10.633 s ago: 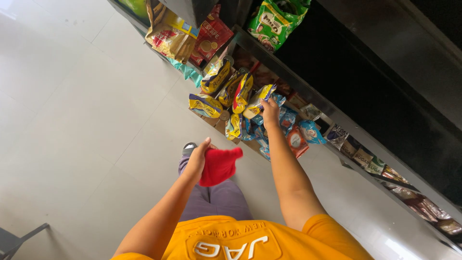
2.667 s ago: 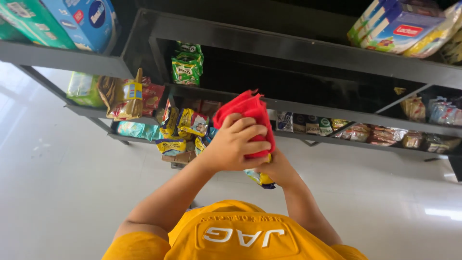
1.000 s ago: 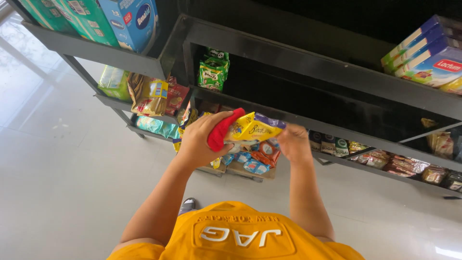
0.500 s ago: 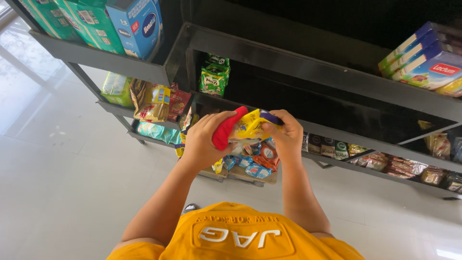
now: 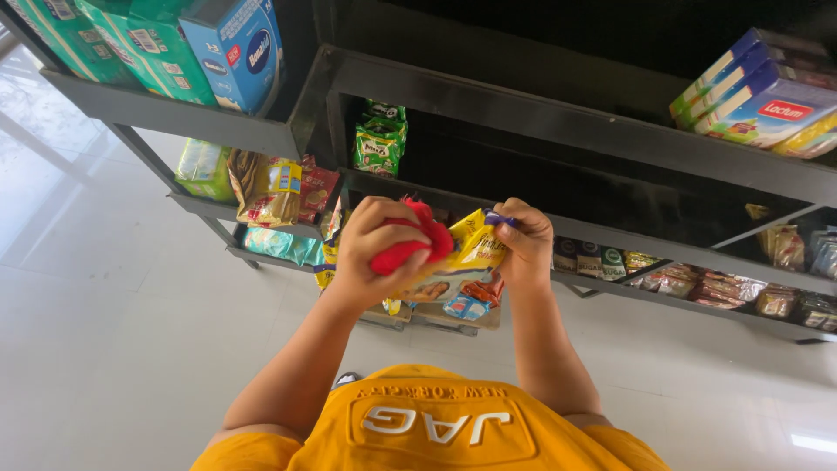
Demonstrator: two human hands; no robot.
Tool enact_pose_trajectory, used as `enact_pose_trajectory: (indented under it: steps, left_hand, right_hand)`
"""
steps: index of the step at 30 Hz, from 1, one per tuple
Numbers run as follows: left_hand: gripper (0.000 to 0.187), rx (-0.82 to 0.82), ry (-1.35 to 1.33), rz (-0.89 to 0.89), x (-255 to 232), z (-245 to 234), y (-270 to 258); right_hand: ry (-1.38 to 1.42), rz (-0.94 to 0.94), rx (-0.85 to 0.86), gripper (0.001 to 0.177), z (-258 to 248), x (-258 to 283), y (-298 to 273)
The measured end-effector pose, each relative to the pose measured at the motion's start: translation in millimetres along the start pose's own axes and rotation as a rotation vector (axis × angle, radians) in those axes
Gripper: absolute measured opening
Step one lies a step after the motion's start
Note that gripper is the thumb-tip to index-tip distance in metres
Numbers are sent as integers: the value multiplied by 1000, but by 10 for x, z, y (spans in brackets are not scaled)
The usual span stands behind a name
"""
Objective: Wiping and organizing various packaged grocery items on a shelf using a red cloth.
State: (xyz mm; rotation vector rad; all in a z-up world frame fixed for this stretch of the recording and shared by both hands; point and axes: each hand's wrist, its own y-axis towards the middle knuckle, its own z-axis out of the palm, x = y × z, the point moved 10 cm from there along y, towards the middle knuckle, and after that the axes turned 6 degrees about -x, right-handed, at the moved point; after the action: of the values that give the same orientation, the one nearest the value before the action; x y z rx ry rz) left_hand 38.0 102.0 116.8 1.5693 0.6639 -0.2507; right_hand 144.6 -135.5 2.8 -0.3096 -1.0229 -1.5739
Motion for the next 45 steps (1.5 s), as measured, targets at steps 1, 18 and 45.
enact_pose_trajectory:
  steps: [1, 18, 45]
  left_hand:
    - [23, 2, -2, 2, -28, 43, 30]
    - [45, -61, 34, -317, 243, 106, 234]
    - [29, 262, -246, -320, 787, 833, -342]
  right_hand:
    - [-1, -3, -1, 14, 14, 24, -46]
    - [-946, -276, -184, 12, 191, 392, -547]
    - [-1208, -294, -184, 12, 321, 473, -780]
